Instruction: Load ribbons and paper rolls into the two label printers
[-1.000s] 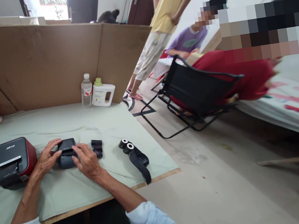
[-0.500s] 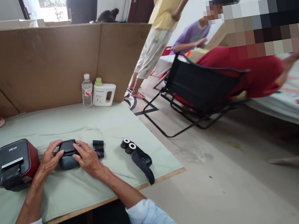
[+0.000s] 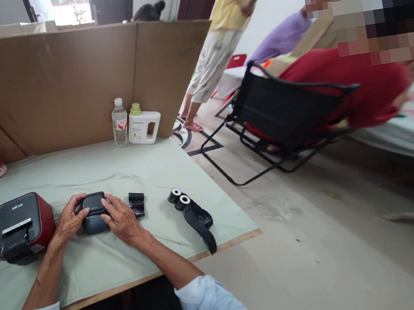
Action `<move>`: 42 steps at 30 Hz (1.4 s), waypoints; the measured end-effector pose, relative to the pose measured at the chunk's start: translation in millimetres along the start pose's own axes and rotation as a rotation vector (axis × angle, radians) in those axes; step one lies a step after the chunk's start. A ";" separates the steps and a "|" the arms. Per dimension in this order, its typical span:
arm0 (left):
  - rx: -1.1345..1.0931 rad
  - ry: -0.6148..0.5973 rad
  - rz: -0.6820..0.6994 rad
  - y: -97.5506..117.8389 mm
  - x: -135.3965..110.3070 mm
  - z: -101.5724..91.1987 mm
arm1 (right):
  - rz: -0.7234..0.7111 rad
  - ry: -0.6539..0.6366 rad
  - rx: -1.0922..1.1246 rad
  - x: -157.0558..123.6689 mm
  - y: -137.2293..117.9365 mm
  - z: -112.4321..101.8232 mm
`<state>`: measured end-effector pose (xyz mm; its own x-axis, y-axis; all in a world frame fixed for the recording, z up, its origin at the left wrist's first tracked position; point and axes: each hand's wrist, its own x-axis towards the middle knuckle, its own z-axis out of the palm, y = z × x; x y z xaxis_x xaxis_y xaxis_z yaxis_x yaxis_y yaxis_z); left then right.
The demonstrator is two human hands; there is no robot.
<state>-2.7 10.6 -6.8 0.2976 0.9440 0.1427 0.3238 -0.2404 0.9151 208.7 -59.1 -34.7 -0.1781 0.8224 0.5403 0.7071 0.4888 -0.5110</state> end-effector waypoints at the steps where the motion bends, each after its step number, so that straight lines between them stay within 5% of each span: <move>1: -0.010 0.002 0.001 -0.3 0.1 0.3 | -0.001 -0.006 -0.011 -0.3 -0.3 0.2; 16: -0.096 0.073 -0.068 -3.7 2.2 -3.9 | -0.047 0.019 -0.012 -8.8 0.3 7.3; 30: 0.364 -0.304 0.167 10.7 -2.2 -25.9 | -0.132 0.038 -0.138 -4.6 -1.6 -7.4; 37: 0.501 -0.324 0.123 17.3 -4.3 -18.4 | 0.193 -0.005 -0.269 -7.6 31.7 -49.3; 42: 0.514 -0.299 0.169 28.8 -6.2 -15.7 | 0.284 -0.078 -0.265 -19.3 49.0 -56.4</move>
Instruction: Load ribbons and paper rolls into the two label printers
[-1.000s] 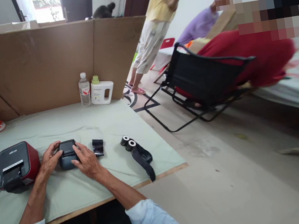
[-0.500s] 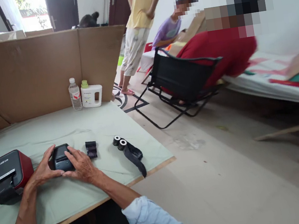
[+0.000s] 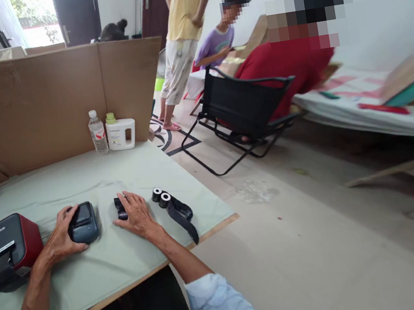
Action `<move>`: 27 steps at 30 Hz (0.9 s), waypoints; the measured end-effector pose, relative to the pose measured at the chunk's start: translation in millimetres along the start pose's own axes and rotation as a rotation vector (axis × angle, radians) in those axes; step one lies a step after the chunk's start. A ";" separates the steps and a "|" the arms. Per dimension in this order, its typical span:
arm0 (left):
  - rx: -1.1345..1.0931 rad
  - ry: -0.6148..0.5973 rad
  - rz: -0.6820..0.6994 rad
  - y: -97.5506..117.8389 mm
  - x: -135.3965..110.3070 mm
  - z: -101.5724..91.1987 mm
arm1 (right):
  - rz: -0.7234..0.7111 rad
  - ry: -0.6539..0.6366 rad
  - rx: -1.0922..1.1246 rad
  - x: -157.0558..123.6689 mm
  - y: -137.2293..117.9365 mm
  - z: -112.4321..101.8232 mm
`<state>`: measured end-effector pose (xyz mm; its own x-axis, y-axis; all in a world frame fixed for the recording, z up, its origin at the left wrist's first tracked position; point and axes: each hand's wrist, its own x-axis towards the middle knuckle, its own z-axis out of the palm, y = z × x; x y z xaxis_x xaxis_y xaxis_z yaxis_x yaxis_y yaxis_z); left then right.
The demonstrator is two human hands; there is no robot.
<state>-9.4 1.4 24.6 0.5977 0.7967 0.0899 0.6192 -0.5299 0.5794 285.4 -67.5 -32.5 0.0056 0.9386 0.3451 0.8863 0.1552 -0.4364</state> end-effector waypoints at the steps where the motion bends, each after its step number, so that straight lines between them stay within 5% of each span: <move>1: 0.000 0.010 0.004 1.7 0.0 -0.8 | -0.001 0.001 0.006 -1.4 1.4 0.8; 8: 0.002 0.142 0.038 13.7 11.1 -3.1 | -0.007 0.051 0.055 -2.4 0.8 -0.6; 15: 0.063 0.226 0.009 46.0 66.2 8.4 | 0.003 0.089 0.090 -0.4 -0.2 -1.9; 22: 0.029 0.181 -0.029 49.7 138.4 35.6 | 0.001 0.092 0.107 0.3 -0.2 -6.3; 27: 0.032 0.104 -0.057 47.8 159.2 43.2 | 0.023 0.091 0.139 1.0 1.7 -5.7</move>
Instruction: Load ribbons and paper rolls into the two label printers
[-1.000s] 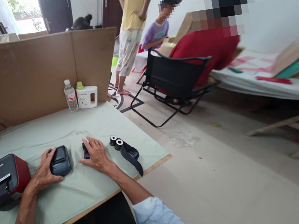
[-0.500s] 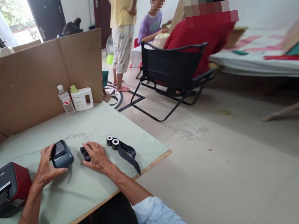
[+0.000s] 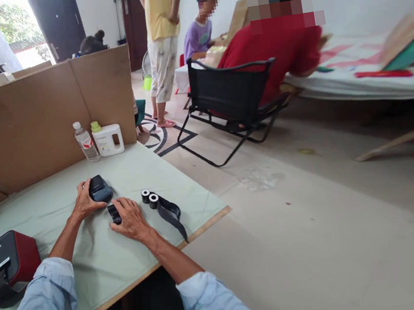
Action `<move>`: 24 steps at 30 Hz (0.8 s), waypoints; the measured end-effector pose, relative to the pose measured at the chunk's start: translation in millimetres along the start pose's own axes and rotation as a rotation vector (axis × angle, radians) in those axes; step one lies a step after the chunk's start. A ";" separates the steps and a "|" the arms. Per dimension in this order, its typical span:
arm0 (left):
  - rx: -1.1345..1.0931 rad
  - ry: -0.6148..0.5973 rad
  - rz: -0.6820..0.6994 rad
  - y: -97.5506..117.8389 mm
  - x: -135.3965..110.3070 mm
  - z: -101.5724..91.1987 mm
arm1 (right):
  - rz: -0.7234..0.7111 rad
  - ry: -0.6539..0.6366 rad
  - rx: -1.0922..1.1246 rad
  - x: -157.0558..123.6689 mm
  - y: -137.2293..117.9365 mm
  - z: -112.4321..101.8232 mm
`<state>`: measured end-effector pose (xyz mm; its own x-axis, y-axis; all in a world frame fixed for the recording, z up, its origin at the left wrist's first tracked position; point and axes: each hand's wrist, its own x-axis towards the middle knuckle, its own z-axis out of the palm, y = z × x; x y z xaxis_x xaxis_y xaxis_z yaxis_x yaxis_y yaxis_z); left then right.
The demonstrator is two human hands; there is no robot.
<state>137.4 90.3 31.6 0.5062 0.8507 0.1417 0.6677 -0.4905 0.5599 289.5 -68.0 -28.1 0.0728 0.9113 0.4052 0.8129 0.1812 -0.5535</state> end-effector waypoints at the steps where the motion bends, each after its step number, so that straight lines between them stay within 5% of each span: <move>1: 0.010 -0.018 -0.009 1.5 0.0 -1.3 | 0.002 0.002 0.010 0.0 0.4 0.2; 7: 0.090 -0.010 -0.012 17.5 -35.4 -25.0 | 0.055 0.075 0.066 -0.1 1.4 2.2; 11: 0.096 0.059 0.146 25.5 -97.7 -41.2 | 0.072 0.116 0.070 -0.7 1.9 4.7; 16: 0.088 0.186 0.141 33.5 -187.5 -67.8 | 0.067 0.103 0.018 -5.0 4.7 9.3; 24: 0.215 0.734 -0.036 24.3 -267.7 -128.5 | 0.069 0.081 0.013 -4.8 6.7 6.8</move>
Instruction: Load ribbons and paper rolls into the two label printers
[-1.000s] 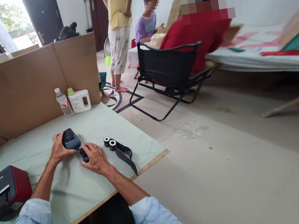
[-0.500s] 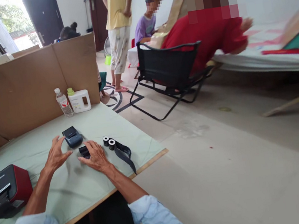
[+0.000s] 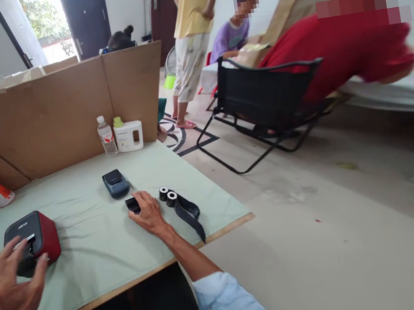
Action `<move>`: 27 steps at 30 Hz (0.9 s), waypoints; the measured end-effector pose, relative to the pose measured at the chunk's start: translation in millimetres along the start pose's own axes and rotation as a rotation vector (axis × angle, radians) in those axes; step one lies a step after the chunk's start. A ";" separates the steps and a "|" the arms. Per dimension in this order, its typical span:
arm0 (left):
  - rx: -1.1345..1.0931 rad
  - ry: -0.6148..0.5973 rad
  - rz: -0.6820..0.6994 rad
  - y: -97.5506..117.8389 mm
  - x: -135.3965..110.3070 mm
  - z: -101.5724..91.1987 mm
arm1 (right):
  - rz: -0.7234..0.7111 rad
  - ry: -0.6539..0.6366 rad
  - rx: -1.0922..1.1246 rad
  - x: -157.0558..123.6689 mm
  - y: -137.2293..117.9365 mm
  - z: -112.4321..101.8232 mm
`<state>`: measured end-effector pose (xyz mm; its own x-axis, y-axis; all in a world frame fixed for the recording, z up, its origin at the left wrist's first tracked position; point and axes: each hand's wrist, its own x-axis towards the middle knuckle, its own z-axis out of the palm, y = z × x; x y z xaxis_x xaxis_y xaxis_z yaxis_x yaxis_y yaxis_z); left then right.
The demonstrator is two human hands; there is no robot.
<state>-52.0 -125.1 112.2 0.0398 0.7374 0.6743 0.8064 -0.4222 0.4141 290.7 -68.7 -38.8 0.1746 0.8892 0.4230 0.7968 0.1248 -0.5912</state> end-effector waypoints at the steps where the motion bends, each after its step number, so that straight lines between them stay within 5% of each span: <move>1: 0.011 0.062 -0.033 -8.7 0.3 -5.9 | 0.009 -0.001 -0.005 0.7 -0.9 -0.7; 6: -0.133 0.264 -0.305 -55.4 2.9 -19.1 | 0.055 -0.050 -0.097 7.1 -10.5 -0.8; 12: -0.358 0.165 -0.661 -90.2 -3.7 -13.3 | 0.101 -0.071 -0.262 12.1 -12.1 3.2; 20: -0.412 0.083 -0.725 -104.9 -19.9 -4.0 | 0.087 -0.030 -0.366 -14.0 1.6 -6.5; 27: -0.382 -0.019 -0.721 -121.9 -24.7 -3.3 | -0.143 0.045 -0.137 -14.2 -62.9 3.9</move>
<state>-153.2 -93.6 47.1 -0.3995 0.9038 0.1535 0.3812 0.0115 0.9244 235.9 -87.5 -10.2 0.0773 0.8457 0.5280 0.8862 0.1845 -0.4251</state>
